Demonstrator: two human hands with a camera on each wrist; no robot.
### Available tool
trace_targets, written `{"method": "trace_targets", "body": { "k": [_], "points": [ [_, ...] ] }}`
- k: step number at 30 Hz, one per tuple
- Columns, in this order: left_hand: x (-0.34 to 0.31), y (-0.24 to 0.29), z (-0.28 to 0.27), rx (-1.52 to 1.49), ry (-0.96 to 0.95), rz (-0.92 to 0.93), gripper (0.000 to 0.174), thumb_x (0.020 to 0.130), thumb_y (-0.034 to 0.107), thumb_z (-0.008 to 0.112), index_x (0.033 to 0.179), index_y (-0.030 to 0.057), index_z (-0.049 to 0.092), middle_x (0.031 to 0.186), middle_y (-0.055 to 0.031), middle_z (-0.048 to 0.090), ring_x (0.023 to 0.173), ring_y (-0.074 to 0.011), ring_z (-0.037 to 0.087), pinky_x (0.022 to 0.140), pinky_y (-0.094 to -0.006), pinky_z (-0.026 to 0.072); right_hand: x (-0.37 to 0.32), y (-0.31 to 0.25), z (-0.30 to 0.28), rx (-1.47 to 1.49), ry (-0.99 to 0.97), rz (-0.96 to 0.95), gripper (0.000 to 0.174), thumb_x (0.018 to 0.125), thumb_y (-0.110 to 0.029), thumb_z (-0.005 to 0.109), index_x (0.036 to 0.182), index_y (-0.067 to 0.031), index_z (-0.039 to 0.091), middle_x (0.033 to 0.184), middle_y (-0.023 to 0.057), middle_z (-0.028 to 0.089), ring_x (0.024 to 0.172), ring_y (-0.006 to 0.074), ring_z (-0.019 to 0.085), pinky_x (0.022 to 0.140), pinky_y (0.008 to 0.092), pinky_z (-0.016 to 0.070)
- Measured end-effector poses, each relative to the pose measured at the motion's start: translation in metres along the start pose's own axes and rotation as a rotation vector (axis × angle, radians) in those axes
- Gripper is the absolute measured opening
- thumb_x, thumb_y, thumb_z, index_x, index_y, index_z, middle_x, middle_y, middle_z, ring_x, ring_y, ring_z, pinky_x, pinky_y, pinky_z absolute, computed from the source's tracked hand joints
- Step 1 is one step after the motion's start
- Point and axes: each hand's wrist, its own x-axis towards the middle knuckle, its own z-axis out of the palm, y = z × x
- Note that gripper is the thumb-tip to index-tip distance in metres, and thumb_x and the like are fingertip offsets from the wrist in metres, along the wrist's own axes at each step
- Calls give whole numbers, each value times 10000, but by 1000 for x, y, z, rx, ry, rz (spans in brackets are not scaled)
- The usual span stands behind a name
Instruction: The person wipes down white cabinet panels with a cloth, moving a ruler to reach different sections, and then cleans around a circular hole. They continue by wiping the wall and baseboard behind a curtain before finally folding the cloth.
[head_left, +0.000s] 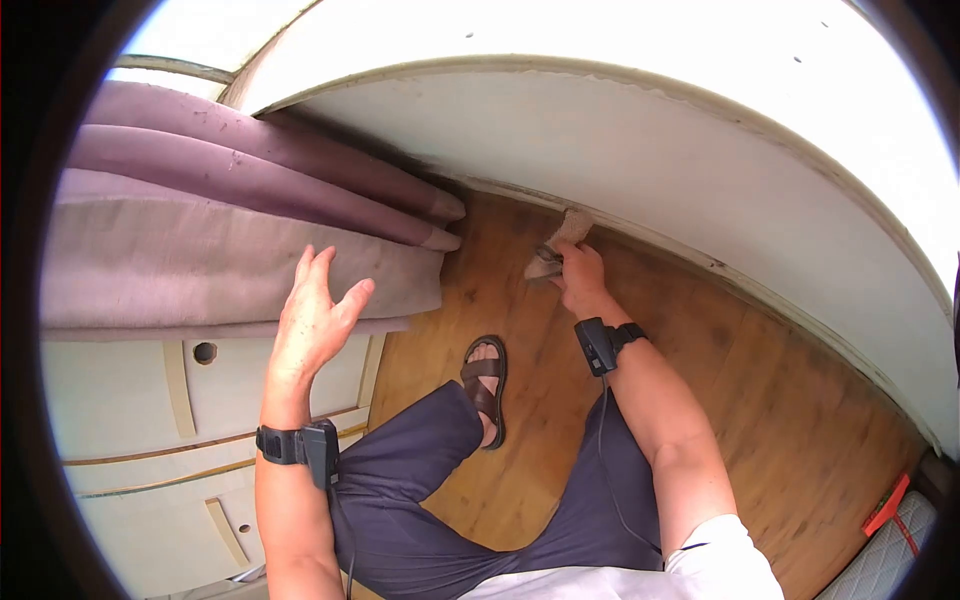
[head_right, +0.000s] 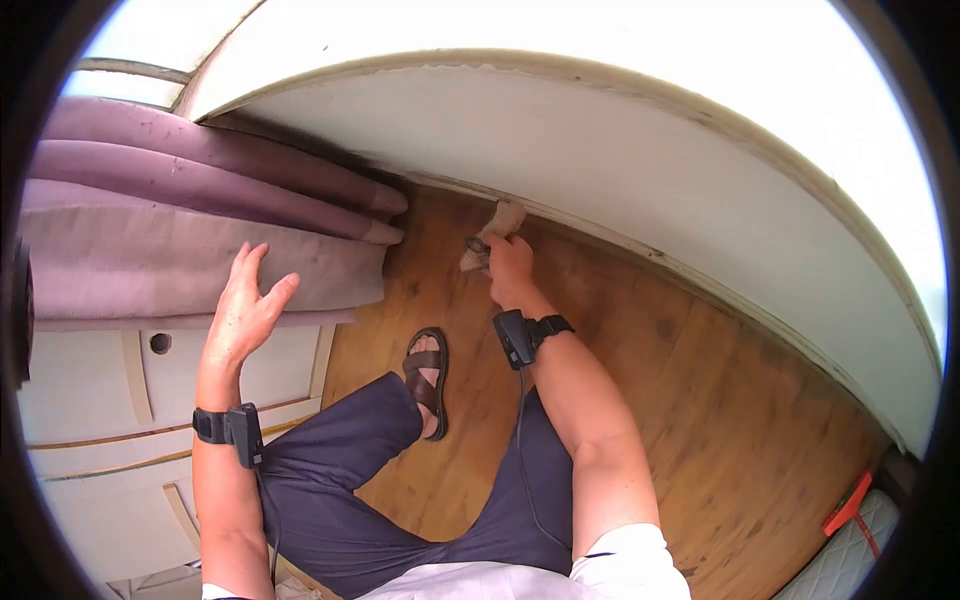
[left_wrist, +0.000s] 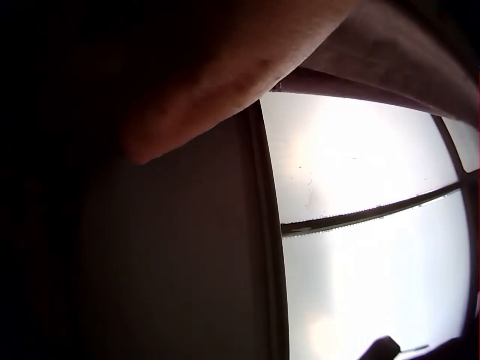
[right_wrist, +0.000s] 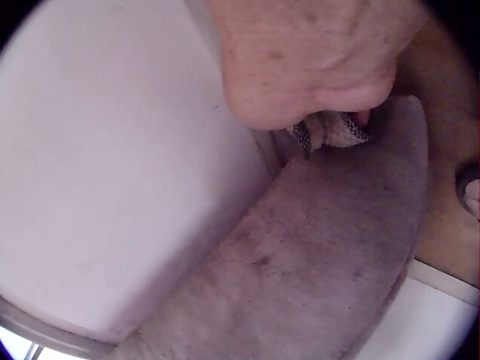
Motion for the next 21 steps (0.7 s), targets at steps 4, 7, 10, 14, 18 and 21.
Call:
{"method": "trace_targets", "body": {
  "k": [4,7,10,14,18,21],
  "points": [
    [-8,4,9,68,92,234,705,885,379,708,1421,-25,493,1541,-287,390,1226,-374,591,1057,-434,455,3,5,11,192,-82,31,259,933,-174,642,1162,-60,603,1107,79,673,990,225,666,812,415,559],
    [-23,21,9,133,116,392,629,874,333,728,1352,-35,550,1417,-280,529,1177,-397,600,1029,-451,471,16,17,15,372,-111,4,222,949,-151,626,1151,-61,605,1112,90,679,1016,242,668,872,441,562],
    [-41,43,5,61,7,431,580,860,320,741,1284,-44,586,1291,-257,618,1177,-413,593,1009,-460,483,20,15,14,455,-146,-15,258,927,-136,633,1176,-82,592,1102,71,675,984,235,680,800,406,580],
    [-59,52,2,68,-181,545,564,862,320,740,1265,-45,591,1249,-250,637,1145,-394,615,989,-459,494,10,13,9,391,-120,-19,236,946,-130,600,1168,-52,595,1111,98,672,990,274,679,806,454,580],
    [-69,51,0,84,-279,617,618,871,334,737,1322,-46,553,1335,-276,582,1176,-420,603,1002,-461,495,-13,5,3,135,36,85,237,959,-138,576,1169,-31,593,1105,126,665,1008,302,673,805,504,582],
    [-78,56,-3,60,-239,540,710,870,330,742,1391,-71,473,1440,-335,460,1237,-466,555,1029,-475,483,-27,-1,-4,82,30,57,250,950,-155,583,1168,-33,593,1094,126,661,998,299,671,777,504,580]
  ]
}}
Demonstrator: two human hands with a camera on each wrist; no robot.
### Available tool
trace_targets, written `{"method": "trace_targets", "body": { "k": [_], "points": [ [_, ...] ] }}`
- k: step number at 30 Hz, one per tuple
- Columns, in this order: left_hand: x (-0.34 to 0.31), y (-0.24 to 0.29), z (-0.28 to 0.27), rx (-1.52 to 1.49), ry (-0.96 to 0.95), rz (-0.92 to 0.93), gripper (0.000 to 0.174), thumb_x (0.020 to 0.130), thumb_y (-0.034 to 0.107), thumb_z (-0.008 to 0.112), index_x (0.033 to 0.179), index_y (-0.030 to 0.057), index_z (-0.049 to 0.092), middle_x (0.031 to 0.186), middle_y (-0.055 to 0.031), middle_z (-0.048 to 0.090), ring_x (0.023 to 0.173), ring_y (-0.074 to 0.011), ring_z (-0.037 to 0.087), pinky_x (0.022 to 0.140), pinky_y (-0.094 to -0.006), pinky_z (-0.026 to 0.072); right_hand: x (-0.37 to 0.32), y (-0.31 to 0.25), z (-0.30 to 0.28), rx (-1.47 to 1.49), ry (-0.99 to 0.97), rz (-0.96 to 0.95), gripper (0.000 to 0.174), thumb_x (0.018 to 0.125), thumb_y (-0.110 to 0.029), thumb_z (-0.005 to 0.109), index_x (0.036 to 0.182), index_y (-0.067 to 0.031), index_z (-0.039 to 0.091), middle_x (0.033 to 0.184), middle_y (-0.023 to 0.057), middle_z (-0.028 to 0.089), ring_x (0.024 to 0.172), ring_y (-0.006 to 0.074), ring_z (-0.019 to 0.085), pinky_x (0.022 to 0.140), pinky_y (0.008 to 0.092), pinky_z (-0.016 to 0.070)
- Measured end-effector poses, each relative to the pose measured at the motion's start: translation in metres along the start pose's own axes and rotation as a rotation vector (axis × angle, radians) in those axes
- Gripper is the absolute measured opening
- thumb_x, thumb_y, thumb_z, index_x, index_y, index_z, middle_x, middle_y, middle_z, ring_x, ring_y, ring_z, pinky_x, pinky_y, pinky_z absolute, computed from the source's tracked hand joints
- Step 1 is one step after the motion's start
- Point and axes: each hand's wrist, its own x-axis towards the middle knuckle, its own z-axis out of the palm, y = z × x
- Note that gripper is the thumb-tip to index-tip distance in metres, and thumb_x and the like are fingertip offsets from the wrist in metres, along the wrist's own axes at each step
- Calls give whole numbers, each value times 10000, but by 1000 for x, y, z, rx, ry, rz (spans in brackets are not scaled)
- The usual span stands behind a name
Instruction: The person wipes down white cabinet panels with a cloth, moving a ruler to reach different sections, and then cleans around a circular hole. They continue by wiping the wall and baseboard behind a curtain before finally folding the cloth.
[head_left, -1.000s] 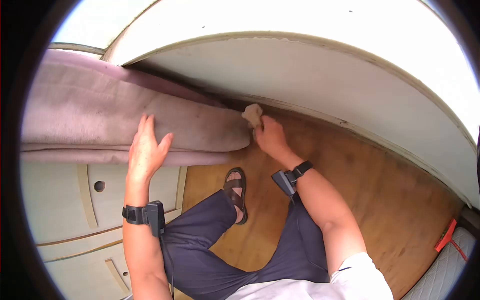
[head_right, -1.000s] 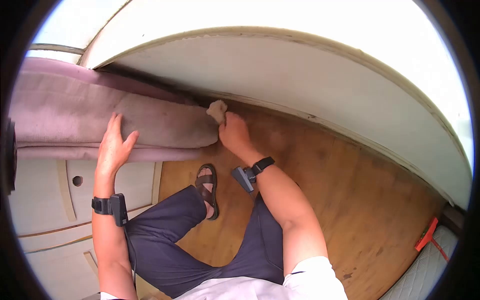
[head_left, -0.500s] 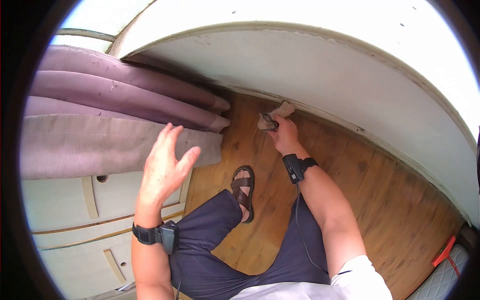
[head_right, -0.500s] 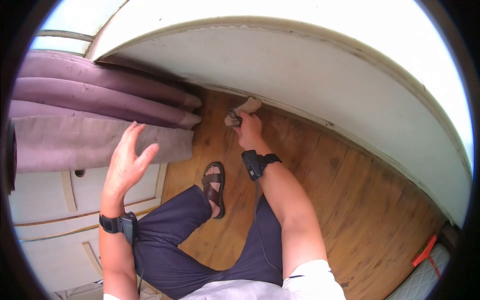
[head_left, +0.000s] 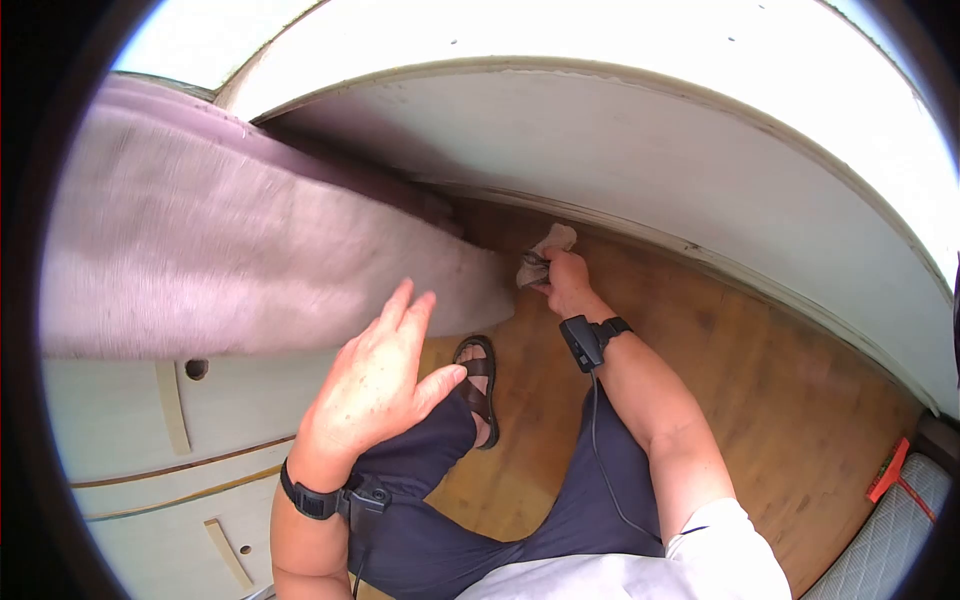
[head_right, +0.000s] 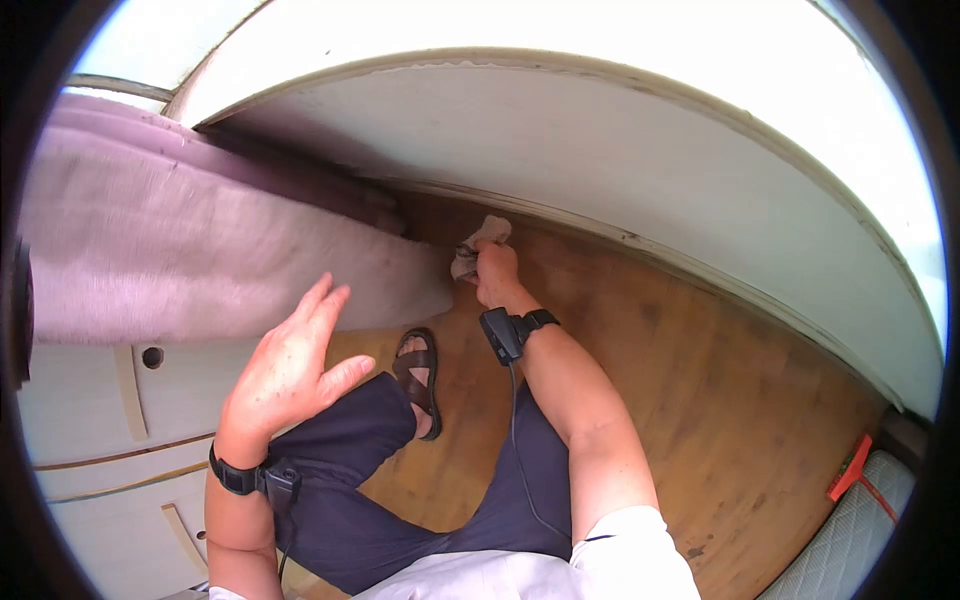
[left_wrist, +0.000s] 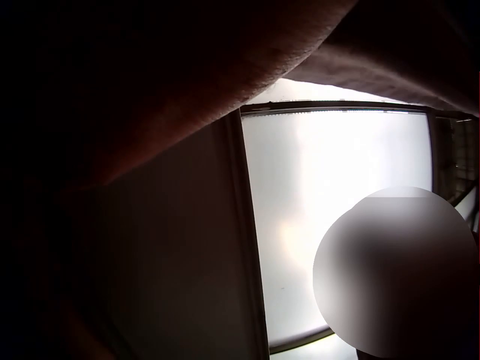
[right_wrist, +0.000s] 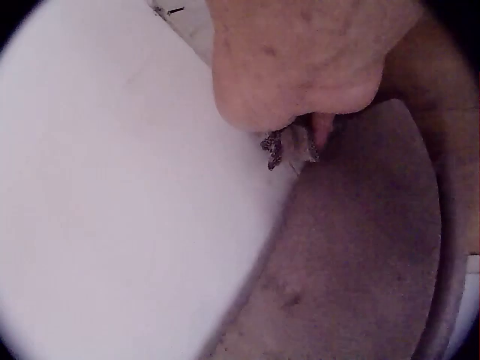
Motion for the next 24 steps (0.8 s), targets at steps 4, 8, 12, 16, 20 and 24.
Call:
{"method": "trace_targets", "body": {
  "k": [4,8,12,16,20,24],
  "points": [
    [10,-3,4,-40,60,24,845,880,356,716,1493,-73,323,1588,-320,254,1350,-491,450,1110,-479,414,-12,-14,-9,-102,45,-48,249,943,-160,587,1157,-33,593,1088,123,662,980,293,670,761,494,579],
    [23,-8,14,-83,138,49,836,870,323,728,1491,-70,330,1596,-321,232,1365,-484,438,1106,-481,422,-23,-20,-10,-83,76,-80,248,940,-161,591,1152,-32,590,1069,113,666,942,283,675,744,480,577],
    [24,-2,16,-81,196,118,831,871,311,730,1496,-62,329,1600,-317,226,1361,-485,440,1105,-480,425,-37,-30,-14,-34,32,-112,242,943,-155,589,1153,-34,589,1050,107,672,914,278,681,733,467,575],
    [21,2,12,-88,156,159,803,860,300,744,1480,-46,370,1588,-316,256,1359,-477,444,1096,-476,436,-40,-38,-18,9,63,-166,236,950,-151,584,1157,-38,591,1096,113,662,954,272,674,738,460,573],
    [17,12,11,-35,100,235,722,846,284,758,1425,-31,464,1557,-303,331,1340,-460,470,1084,-465,450,-30,-46,-25,140,159,-284,265,946,-143,602,1194,-50,582,1183,111,633,1048,271,647,773,458,584],
    [-6,19,24,-5,97,285,669,837,276,763,1388,-12,517,1524,-281,400,1308,-442,507,1074,-459,457,-14,-50,-27,300,143,-312,326,940,-149,641,1243,-53,569,1207,102,625,1079,282,634,813,465,593]
  ]
}}
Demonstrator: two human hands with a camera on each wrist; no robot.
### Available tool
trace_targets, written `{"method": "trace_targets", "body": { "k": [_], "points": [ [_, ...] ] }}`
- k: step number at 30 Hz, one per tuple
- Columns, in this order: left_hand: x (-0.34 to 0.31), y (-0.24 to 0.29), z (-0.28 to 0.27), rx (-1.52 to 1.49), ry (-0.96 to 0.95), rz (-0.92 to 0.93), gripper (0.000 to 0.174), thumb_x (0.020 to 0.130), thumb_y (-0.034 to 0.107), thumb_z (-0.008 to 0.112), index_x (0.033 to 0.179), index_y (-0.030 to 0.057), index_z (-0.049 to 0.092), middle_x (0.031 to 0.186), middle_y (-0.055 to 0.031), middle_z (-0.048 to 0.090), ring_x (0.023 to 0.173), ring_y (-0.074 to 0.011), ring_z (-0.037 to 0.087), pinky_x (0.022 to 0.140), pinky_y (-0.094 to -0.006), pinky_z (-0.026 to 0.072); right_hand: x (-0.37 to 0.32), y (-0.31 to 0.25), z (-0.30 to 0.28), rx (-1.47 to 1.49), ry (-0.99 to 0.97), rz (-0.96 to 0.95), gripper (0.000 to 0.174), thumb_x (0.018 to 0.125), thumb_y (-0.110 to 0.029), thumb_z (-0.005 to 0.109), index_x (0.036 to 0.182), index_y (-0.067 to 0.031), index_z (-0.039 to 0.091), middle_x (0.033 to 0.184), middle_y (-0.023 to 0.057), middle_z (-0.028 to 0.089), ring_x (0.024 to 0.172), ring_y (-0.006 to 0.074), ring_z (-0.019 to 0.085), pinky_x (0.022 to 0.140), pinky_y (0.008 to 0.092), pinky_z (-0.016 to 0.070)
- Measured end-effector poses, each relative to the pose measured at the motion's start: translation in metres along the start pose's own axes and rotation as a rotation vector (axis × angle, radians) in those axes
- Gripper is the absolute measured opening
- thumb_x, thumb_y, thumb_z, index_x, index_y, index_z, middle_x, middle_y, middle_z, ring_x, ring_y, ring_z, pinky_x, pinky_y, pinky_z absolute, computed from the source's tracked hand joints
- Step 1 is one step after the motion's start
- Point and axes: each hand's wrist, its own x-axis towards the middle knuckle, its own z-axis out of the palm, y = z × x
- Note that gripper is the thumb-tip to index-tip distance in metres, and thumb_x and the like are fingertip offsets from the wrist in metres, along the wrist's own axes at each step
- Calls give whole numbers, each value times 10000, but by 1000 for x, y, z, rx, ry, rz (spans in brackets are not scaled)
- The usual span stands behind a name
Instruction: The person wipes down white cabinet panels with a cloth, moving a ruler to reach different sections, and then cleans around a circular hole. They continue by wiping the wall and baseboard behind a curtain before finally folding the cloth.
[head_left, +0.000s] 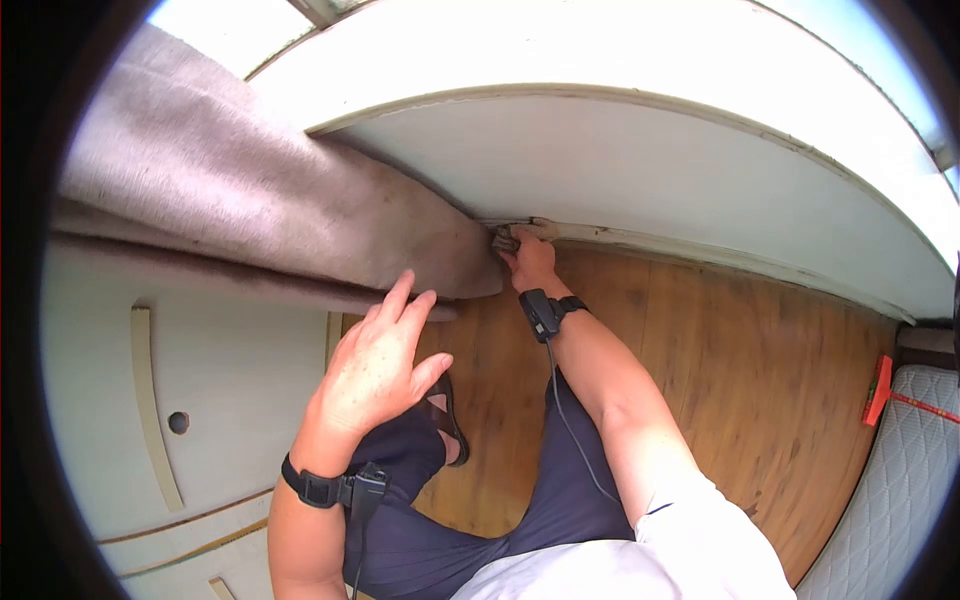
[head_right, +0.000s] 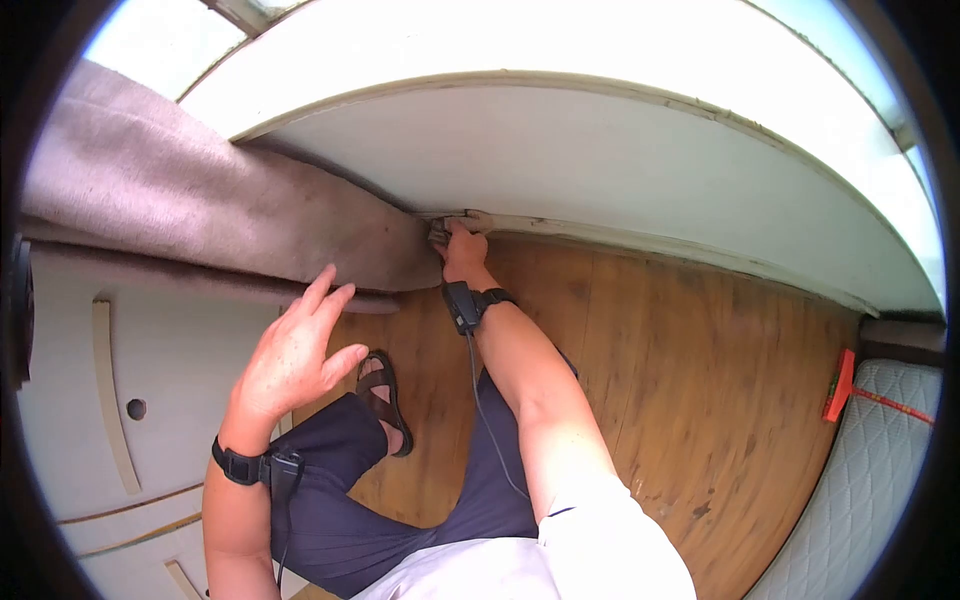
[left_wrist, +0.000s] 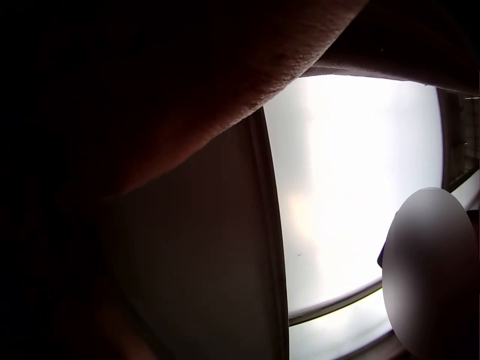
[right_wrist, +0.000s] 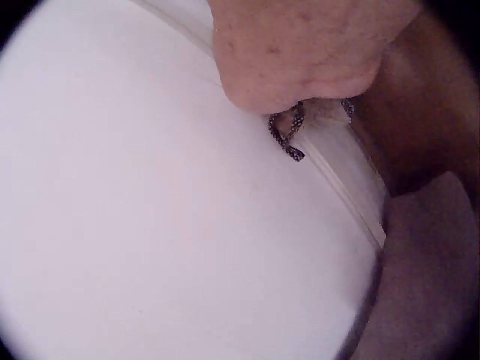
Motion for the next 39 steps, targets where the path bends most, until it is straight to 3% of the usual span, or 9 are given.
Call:
{"method": "trace_targets", "body": {
  "k": [3,19,21,22,24,25,27,34,39],
  "points": [
    [18,-23,-5,11,-35,68,650,809,256,777,1349,-17,539,1468,-294,450,1191,-434,582,996,-467,507,22,5,1,61,-13,6,360,943,-167,658,1270,-49,565,1229,109,617,1083,290,631,818,472,595],
    [23,-17,-6,33,-66,97,606,851,286,739,1346,-7,549,1406,-260,535,1204,-398,588,1019,-468,485,41,-42,-43,4,304,-71,479,886,-256,734,1298,-62,583,1278,72,628,1149,300,579,873,530,478],
    [22,-16,-6,29,-59,104,601,853,286,737,1344,-8,551,1404,-259,538,1202,-396,590,1019,-467,485,41,-48,-48,-35,452,-185,383,836,-167,762,1115,68,646,1055,114,686,838,230,656,693,373,528],
    [20,-17,-5,27,-59,110,597,855,285,734,1342,-8,553,1401,-259,540,1200,-395,593,1019,-466,485,53,-43,-62,-39,444,-188,383,836,-167,762,1115,68,646,1055,114,686,838,230,656,693,373,528],
    [31,-15,-3,24,-80,107,594,858,285,731,1344,-8,553,1399,-256,543,1198,-395,595,1021,-465,484,91,-26,-101,-418,286,-643,370,848,-108,740,1145,88,641,1119,127,686,887,242,669,761,375,534],
    [33,-16,-2,21,-87,113,592,860,285,727,1345,-7,554,1398,-254,545,1196,-395,596,1022,-464,483,74,-39,-92,-420,285,-643,370,848,-108,740,1145,88,641,1119,127,686,887,242,669,761,375,534],
    [36,-15,-4,9,-123,90,603,863,298,722,1361,6,548,1427,-245,526,1238,-398,568,1051,-462,464,23,-82,-65,66,434,-235,335,860,-54,715,1153,90,641,1172,133,676,909,247,672,783,373,540],
    [40,-13,-4,30,-171,86,616,864,305,714,1380,18,538,1445,-230,520,1281,-387,546,1080,-456,446,36,-119,-118,-31,426,-341,327,850,-88,712,1124,78,646,1122,130,681,911,241,676,783,397,556],
    [37,-20,0,78,-103,158,610,855,291,735,1361,7,546,1394,-234,557,1179,-385,607,1014,-466,487,-2,-161,-119,47,612,-316,370,857,-137,681,1137,100,631,1112,157,675,914,285,676,734,437,572]
  ]
}}
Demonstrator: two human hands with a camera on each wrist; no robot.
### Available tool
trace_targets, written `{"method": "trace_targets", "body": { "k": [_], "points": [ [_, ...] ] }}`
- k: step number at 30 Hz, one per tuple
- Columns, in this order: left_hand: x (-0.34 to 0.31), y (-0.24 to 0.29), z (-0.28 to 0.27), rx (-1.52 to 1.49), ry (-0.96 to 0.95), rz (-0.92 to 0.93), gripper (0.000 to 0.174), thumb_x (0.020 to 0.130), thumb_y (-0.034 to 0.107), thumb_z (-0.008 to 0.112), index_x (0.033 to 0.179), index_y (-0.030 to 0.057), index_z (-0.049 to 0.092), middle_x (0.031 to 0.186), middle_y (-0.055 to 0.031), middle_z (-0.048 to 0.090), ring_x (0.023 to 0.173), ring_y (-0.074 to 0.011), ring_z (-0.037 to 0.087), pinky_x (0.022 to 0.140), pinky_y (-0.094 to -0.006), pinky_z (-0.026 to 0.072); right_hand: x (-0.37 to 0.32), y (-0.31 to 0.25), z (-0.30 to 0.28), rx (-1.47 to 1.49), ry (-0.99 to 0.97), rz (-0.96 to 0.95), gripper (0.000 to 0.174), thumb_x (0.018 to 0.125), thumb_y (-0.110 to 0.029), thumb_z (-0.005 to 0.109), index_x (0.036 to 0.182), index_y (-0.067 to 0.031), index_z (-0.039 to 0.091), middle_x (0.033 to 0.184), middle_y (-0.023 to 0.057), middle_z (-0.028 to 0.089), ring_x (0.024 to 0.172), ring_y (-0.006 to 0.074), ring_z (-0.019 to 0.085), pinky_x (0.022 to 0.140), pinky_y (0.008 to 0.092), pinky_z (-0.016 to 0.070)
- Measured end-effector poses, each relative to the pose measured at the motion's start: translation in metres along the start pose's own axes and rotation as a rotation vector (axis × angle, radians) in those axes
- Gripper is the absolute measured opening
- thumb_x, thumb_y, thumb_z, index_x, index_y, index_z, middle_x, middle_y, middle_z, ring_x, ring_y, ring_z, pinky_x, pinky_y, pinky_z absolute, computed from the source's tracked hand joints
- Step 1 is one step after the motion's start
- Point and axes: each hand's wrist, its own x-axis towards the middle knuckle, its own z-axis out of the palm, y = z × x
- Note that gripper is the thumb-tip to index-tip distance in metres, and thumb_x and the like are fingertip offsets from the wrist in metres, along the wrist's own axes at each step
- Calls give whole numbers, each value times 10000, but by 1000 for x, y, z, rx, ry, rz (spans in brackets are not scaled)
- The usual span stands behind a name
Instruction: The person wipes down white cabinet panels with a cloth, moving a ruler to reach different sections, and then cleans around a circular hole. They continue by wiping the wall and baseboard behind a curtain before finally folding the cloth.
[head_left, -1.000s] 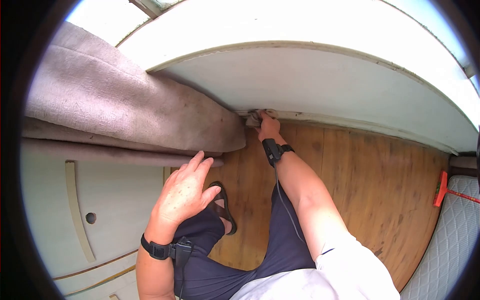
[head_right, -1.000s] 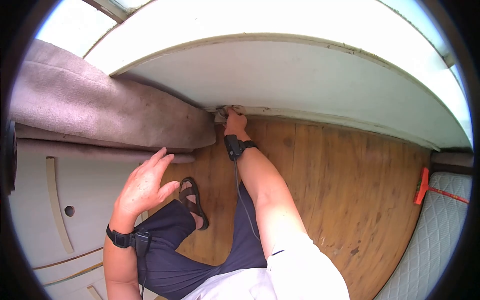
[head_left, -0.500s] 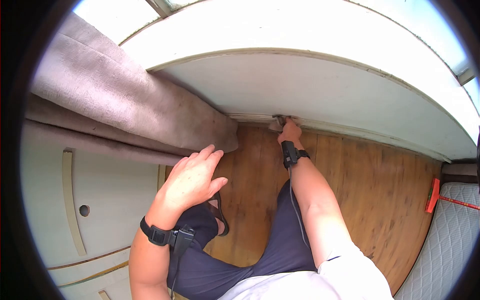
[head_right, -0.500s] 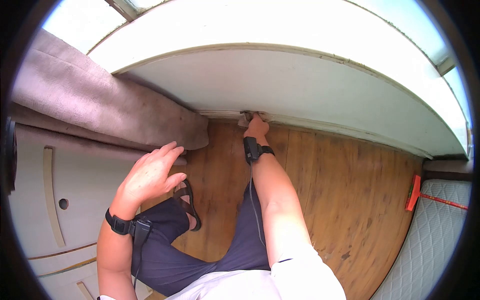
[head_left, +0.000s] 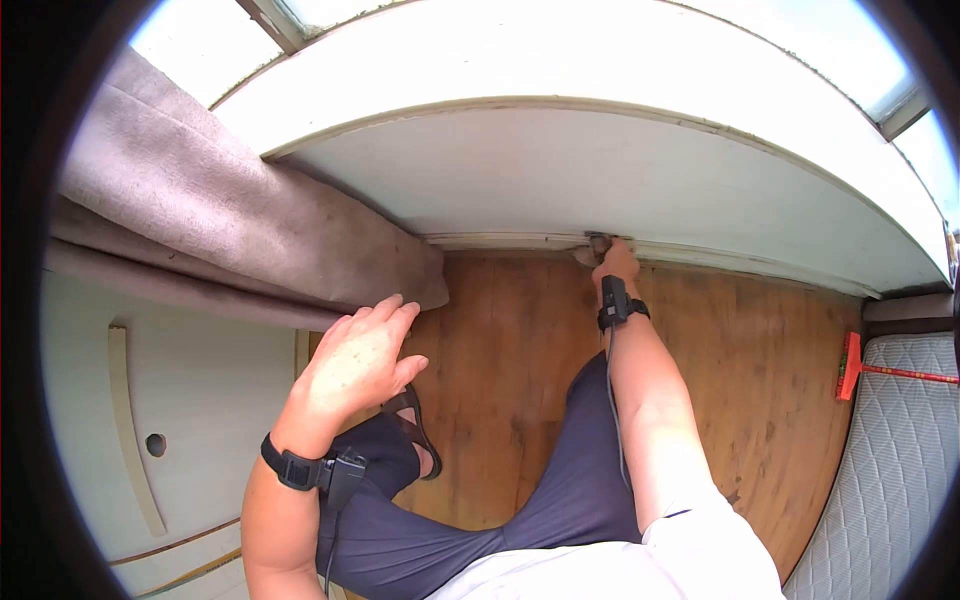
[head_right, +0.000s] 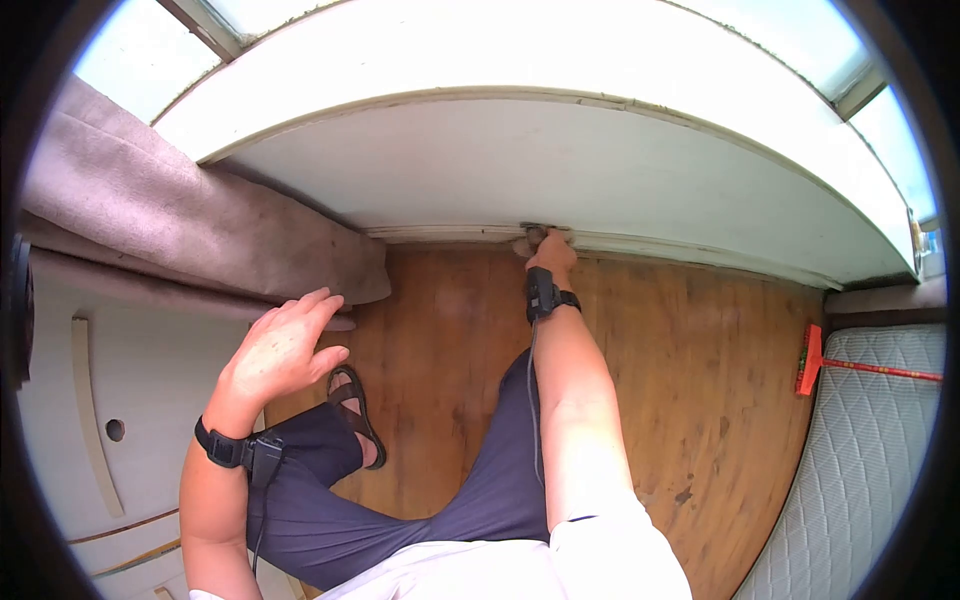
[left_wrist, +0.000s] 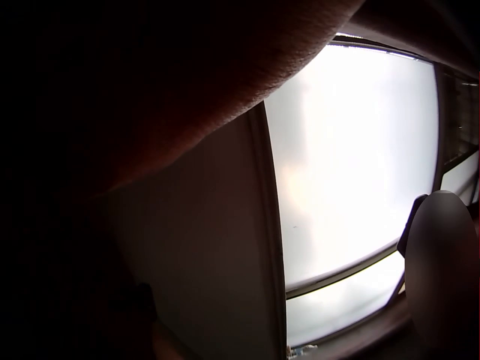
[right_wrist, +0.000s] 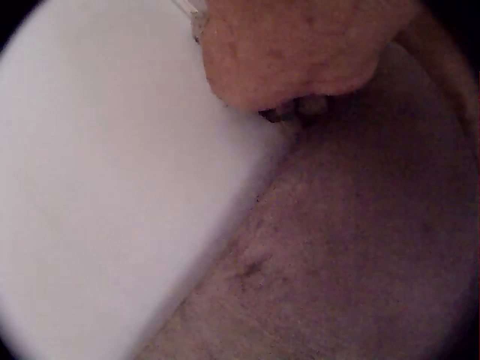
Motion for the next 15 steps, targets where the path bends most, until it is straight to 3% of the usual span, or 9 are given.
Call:
{"method": "trace_targets", "body": {
  "k": [7,9,10,12,13,15],
  "points": [
    [-24,3,-9,-16,53,-12,602,845,279,746,1349,15,551,1381,-215,567,1148,-375,611,997,-464,488,9,17,11,128,46,-131,468,905,-243,567,1156,149,606,1071,171,686,893,309,678,743,470,560],
    [-31,3,-11,-10,64,-23,605,844,278,746,1352,17,548,1384,-212,565,1155,-369,606,1001,-461,485,11,37,17,-300,-7,-187,486,909,-278,548,1119,154,621,1040,181,692,891,325,669,769,461,538],
    [-32,2,-12,-6,76,-21,607,844,278,745,1356,19,545,1386,-208,563,1162,-363,601,1004,-458,481,22,56,23,-305,-2,-192,486,909,-278,548,1119,154,621,1040,181,692,891,325,669,769,461,538],
    [-37,1,-17,-23,58,-35,612,846,281,744,1362,21,541,1390,-206,560,1166,-357,597,1008,-457,478,45,98,37,-754,-17,-469,450,907,-270,546,1038,148,648,1023,189,695,892,316,654,780,451,514],
    [-40,0,-19,-26,41,-55,616,848,285,742,1367,23,537,1394,-203,558,1170,-352,593,1011,-455,475,30,105,46,-756,-8,-476,450,907,-270,546,1038,148,648,1023,189,695,892,316,654,780,451,514],
    [-45,-2,-21,-58,39,-71,629,843,290,749,1372,26,535,1397,-207,559,1185,-370,586,1025,-459,467,-10,113,69,-87,35,-308,425,912,-270,542,956,134,664,978,191,698,876,297,645,763,445,506]
  ]
}}
